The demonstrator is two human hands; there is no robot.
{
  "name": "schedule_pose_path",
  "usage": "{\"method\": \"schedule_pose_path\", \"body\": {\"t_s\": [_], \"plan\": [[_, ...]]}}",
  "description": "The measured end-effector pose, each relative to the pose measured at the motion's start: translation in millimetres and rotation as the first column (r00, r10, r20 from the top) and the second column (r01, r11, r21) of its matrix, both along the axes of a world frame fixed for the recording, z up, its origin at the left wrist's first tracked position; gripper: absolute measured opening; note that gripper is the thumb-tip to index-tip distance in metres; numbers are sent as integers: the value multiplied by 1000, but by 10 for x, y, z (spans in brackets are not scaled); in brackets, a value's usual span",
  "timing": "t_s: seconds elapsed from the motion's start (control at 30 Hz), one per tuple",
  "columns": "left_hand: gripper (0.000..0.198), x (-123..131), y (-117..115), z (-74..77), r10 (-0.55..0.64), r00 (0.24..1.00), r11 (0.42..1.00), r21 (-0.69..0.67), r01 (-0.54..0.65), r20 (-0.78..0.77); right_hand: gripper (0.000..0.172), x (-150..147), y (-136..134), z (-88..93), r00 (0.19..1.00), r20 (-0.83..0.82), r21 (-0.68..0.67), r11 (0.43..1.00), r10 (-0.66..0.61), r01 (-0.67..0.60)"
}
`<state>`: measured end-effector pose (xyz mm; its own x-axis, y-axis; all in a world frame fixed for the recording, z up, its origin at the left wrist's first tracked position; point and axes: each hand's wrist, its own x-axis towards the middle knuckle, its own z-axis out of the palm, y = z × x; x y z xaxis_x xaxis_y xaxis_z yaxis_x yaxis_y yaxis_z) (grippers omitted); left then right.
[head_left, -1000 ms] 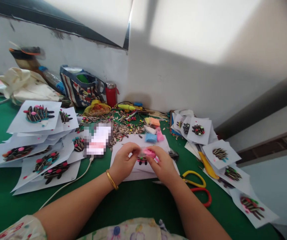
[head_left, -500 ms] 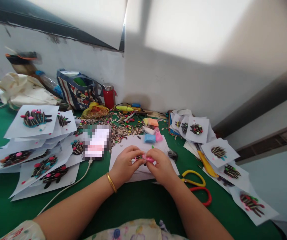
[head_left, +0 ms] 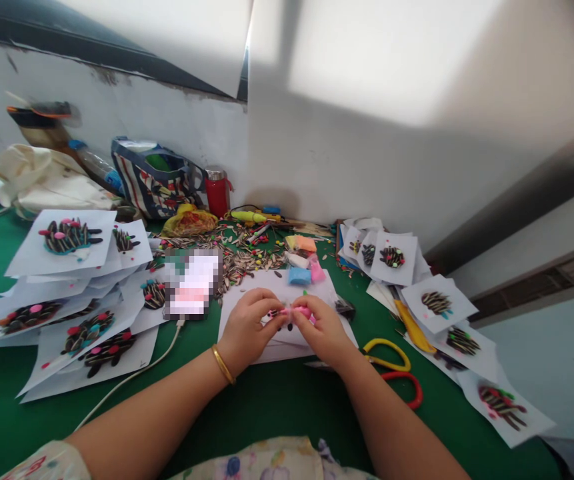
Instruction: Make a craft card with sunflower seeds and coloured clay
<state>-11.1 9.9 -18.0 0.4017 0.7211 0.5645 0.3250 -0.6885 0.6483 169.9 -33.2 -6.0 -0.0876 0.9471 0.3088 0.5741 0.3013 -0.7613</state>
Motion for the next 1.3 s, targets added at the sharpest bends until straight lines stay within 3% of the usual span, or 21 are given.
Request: {"method": "schedule_pose_path", "body": {"t_s": [0.3, 0.47, 0.63, 0.8, 1.0, 1.1, 1.2, 1.3], "plan": [[9, -10, 13, -16, -23, 996, 983, 177, 39, -90, 13, -15, 2, 36, 1000, 11, -115, 993, 11, -10], [11, -18, 1, 7, 7, 1000, 997, 74, -6, -9, 15, 33, 19, 6, 991, -118, -148, 988, -70, 52], [18, -3, -3, 7, -7, 999, 999, -37, 8, 33, 15, 31, 35, -15, 966, -256, -227, 973, -25, -35], [18, 5, -11, -1, -87, 996, 996, -9, 87, 29, 23, 19, 49, -30, 879, -477, -283, 942, 27, -183], [11, -6, -28, 5, -86, 996, 989, 121, 87, -13, 22, 18, 55, -23, 890, -456, -298, 941, 6, -158], [10, -4, -33, 22, -32, 999, 998, 57, 31, 13, 18, 20, 72, -57, 859, -509, -305, 945, -60, -115], [9, 1, -8, 21, 69, 990, 993, -99, -57, 120, 19, 32, 107, -124, 758, -632, -312, 948, -159, -61], [11, 7, 27, -17, 102, 970, 975, -217, -53, 221, 24, 33, 136, -180, 700, -691, -318, 945, -181, -70]]}}
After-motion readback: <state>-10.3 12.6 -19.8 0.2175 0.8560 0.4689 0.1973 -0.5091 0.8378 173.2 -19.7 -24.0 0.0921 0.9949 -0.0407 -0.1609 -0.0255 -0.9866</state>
